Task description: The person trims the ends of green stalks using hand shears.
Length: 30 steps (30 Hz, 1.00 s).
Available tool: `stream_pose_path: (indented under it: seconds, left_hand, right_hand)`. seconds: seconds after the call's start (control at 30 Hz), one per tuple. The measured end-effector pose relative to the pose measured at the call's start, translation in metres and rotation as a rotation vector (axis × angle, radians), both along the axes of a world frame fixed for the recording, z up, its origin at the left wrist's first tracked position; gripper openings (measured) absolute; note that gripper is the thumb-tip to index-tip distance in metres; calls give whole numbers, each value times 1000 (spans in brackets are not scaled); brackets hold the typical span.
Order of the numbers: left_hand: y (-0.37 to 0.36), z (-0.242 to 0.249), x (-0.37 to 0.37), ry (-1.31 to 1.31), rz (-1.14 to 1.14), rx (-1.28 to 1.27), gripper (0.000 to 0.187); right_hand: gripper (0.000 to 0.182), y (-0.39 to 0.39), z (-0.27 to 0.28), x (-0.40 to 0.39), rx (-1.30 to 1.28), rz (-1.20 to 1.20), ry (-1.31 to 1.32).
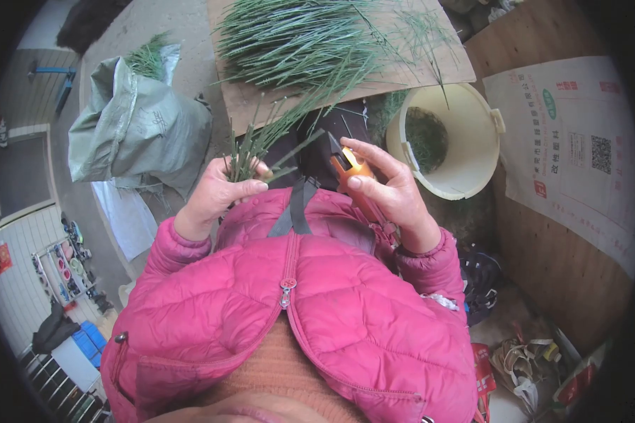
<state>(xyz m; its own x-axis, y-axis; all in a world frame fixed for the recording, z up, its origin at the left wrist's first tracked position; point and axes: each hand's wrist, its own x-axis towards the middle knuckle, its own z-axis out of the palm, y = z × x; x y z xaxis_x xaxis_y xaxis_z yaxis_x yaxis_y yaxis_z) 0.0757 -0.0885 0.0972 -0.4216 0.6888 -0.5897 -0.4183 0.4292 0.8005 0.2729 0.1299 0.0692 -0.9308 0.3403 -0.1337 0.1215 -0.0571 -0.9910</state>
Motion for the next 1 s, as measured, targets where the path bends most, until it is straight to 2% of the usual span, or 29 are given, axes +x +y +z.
stream_pose_path:
  seconds: [0.1,0.2,0.3,0.4,0.5,0.6,0.67,0.77,0.87,1.0]
  left_hand:
    - [-9,-27,-13,125,54,133,45]
    - [-14,-56,-22,369,157,35,29]
    - [-15,-87,-26,720,105,17,15]
    - [-19,-117,-32,1003,-59,-47,33]
    - [-16,-120,-32,1047,-28,27,28]
    - [-19,-92,-31,945,68,82,15]
    - [-26,-65,-27,567,185,-26,11]
    - [-30,-29,-20,282,229,1,9]
    - [-26,-13,-7,145,249,81,9]
    - [-7,-3,6,85,193,131,13]
  right_hand:
    - [57,-6,8,-3,-218,-85,1]
    - [59,-8,8,-4,-291,-118,-28]
    - [62,-7,0,-4,-215,-82,-39]
    - [61,-6,-9,-3,-117,-55,-47]
    - [62,-7,-6,-4,-111,-67,-48]
    - [62,-5,-6,-3,-55,-43,-49]
    - [61,-5,-3,-4,-31,-13,-80]
    - [62,-7,-3,-7,-26,45,-78]
    - [64,-13,11,-14,-60,107,-95]
    - [67,-17,27,-20,-36,175,-86]
